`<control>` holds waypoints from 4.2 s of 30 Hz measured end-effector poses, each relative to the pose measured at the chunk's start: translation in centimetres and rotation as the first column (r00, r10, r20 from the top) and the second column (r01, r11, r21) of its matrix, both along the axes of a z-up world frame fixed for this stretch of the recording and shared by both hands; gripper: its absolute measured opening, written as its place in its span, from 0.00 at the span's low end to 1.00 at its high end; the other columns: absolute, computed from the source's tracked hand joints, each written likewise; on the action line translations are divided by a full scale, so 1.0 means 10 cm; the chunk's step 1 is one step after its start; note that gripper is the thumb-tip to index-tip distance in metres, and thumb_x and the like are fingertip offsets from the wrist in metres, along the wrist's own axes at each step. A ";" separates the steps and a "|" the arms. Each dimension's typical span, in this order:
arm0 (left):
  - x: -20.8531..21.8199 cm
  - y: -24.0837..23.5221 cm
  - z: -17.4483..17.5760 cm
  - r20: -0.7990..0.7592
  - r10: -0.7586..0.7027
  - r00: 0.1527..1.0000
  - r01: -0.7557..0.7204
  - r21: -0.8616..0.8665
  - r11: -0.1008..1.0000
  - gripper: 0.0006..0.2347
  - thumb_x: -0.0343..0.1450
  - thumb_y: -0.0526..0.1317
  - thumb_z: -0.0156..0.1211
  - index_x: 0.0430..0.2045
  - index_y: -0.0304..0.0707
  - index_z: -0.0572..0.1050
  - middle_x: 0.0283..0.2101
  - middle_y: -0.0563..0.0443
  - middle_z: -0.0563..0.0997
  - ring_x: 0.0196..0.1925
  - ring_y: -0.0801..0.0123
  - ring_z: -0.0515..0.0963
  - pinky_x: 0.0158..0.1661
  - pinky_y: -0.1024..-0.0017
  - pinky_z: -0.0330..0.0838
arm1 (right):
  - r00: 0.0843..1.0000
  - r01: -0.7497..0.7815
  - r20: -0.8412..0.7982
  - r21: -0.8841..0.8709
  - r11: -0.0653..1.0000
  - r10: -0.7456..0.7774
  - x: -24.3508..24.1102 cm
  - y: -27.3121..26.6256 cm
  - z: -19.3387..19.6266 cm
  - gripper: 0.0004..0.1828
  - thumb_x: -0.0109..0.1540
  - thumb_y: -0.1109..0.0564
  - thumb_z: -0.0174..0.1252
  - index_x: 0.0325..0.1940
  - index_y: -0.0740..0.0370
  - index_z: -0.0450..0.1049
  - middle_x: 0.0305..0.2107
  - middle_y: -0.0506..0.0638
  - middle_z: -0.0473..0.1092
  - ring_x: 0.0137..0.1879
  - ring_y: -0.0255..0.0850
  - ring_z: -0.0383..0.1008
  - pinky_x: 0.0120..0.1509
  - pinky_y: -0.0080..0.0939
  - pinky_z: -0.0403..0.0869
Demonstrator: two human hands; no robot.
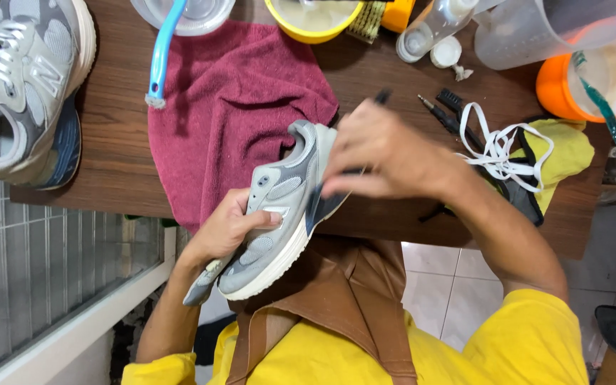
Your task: The person scrubs a grey and blue sneaker with a black brush, focusing on the upper, sides, and sole. They then wipe the shoe with a yellow cloth.
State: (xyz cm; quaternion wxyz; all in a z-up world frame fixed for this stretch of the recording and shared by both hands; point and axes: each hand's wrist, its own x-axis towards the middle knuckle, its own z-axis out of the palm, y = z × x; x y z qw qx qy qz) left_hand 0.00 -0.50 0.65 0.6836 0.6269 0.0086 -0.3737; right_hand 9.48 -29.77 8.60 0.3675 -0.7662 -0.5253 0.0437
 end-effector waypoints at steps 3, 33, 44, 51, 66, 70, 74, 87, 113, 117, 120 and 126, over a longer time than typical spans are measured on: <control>-0.03 -0.03 0.06 0.046 -0.021 0.999 0.019 0.043 0.999 0.02 0.69 0.34 0.63 0.32 0.35 0.80 0.35 0.61 0.80 0.36 0.81 0.73 0.40 0.79 0.69 | 0.999 -0.047 -0.012 -0.077 0.996 0.046 0.00 0.09 -0.13 0.07 0.64 0.49 0.68 0.39 0.51 0.84 0.29 0.41 0.77 0.36 0.37 0.72 0.51 0.39 0.66; 0.05 -0.08 0.08 0.069 -0.038 0.997 0.034 0.062 0.998 0.03 0.69 0.34 0.64 0.26 0.38 0.75 0.31 0.63 0.73 0.33 0.82 0.69 0.35 0.80 0.66 | 0.998 -0.059 0.038 0.014 0.998 0.058 -0.11 -0.01 -0.01 0.06 0.63 0.49 0.70 0.39 0.52 0.83 0.30 0.43 0.79 0.36 0.37 0.74 0.49 0.40 0.66; 0.03 -0.09 0.10 0.051 -0.070 0.996 0.065 0.082 0.994 0.02 0.69 0.35 0.64 0.28 0.37 0.77 0.32 0.63 0.76 0.35 0.80 0.71 0.38 0.79 0.67 | 0.997 0.068 0.021 0.070 0.995 -0.069 0.03 -0.08 -0.08 0.08 0.64 0.51 0.69 0.33 0.56 0.83 0.25 0.44 0.76 0.30 0.37 0.69 0.44 0.40 0.65; 0.03 -0.05 0.03 0.016 -0.015 1.000 0.016 -0.024 1.000 0.05 0.70 0.33 0.64 0.24 0.40 0.73 0.28 0.64 0.72 0.31 0.82 0.68 0.32 0.81 0.64 | 0.919 0.343 0.185 0.057 0.938 -0.347 0.27 -0.33 -0.15 0.07 0.67 0.54 0.74 0.36 0.57 0.86 0.29 0.46 0.79 0.36 0.41 0.72 0.54 0.48 0.62; 0.05 -0.18 0.16 -0.043 0.176 0.984 -0.179 -0.078 0.981 0.02 0.67 0.33 0.60 0.25 0.36 0.78 0.24 0.55 0.75 0.26 0.77 0.73 0.30 0.77 0.71 | 0.969 0.246 -0.020 0.142 0.959 -0.246 -0.86 0.52 -0.32 0.10 0.63 0.44 0.64 0.32 0.49 0.78 0.28 0.42 0.75 0.36 0.42 0.74 0.46 0.44 0.69; -0.10 -0.05 -0.08 -0.127 0.238 0.963 -0.251 -0.101 0.963 0.02 0.66 0.33 0.60 0.27 0.37 0.79 0.23 0.56 0.76 0.25 0.77 0.73 0.29 0.79 0.70 | 0.909 0.405 0.064 0.103 0.908 -0.413 -0.58 0.14 -0.26 0.12 0.65 0.44 0.63 0.29 0.47 0.80 0.25 0.43 0.75 0.33 0.43 0.74 0.43 0.43 0.68; -0.01 -0.10 0.04 -0.149 0.188 0.971 -0.190 0.001 0.982 0.09 0.68 0.35 0.59 0.38 0.29 0.79 0.40 0.51 0.83 0.39 0.72 0.80 0.42 0.76 0.73 | 0.746 0.632 0.347 -0.099 0.769 -0.569 -0.27 -0.34 -0.08 0.09 0.67 0.46 0.73 0.37 0.49 0.84 0.33 0.40 0.80 0.40 0.37 0.75 0.55 0.46 0.57; -0.06 -0.10 0.08 0.029 0.073 0.997 -0.076 0.100 0.992 0.05 0.67 0.37 0.59 0.31 0.36 0.78 0.35 0.59 0.79 0.36 0.76 0.76 0.41 0.75 0.70 | 0.767 0.590 0.295 0.024 0.807 -0.570 -0.27 -0.30 0.02 0.10 0.69 0.53 0.72 0.35 0.54 0.80 0.35 0.44 0.80 0.40 0.43 0.75 0.58 0.53 0.54; -0.03 -0.11 -0.05 -0.011 0.135 0.991 -0.134 0.057 0.989 0.10 0.68 0.35 0.59 0.40 0.31 0.80 0.42 0.56 0.82 0.42 0.74 0.78 0.46 0.76 0.71 | 0.887 0.428 0.166 0.052 0.902 -0.430 -0.24 -0.26 -0.08 0.08 0.67 0.52 0.72 0.37 0.55 0.82 0.32 0.45 0.78 0.39 0.40 0.73 0.58 0.48 0.58; -0.09 -0.06 -0.10 -0.021 0.147 0.989 -0.146 0.043 0.988 0.10 0.69 0.35 0.58 0.40 0.30 0.81 0.41 0.54 0.83 0.41 0.75 0.78 0.45 0.76 0.71 | 0.920 0.356 0.144 0.087 0.930 -0.366 -0.34 -0.07 -0.27 0.07 0.64 0.47 0.72 0.34 0.48 0.83 0.30 0.40 0.78 0.37 0.37 0.72 0.53 0.45 0.62; -0.04 -0.04 -0.03 -0.143 0.230 0.963 -0.234 -0.014 0.972 0.14 0.66 0.34 0.58 0.43 0.27 0.80 0.47 0.45 0.85 0.46 0.68 0.82 0.51 0.72 0.74 | 0.627 0.684 0.411 0.115 0.720 -0.662 -0.07 -0.45 -0.45 0.10 0.70 0.56 0.77 0.37 0.57 0.83 0.33 0.44 0.80 0.41 0.43 0.77 0.54 0.49 0.58; -0.11 -0.02 0.30 -0.527 0.323 0.786 -0.512 -0.262 0.818 0.19 0.63 0.34 0.56 0.46 0.17 0.77 0.42 0.32 0.85 0.40 0.51 0.85 0.42 0.64 0.80 | 0.629 0.777 0.098 -0.043 0.628 -0.771 -0.23 -0.47 -0.60 0.03 0.71 0.63 0.67 0.47 0.67 0.81 0.40 0.55 0.77 0.45 0.48 0.77 0.51 0.45 0.71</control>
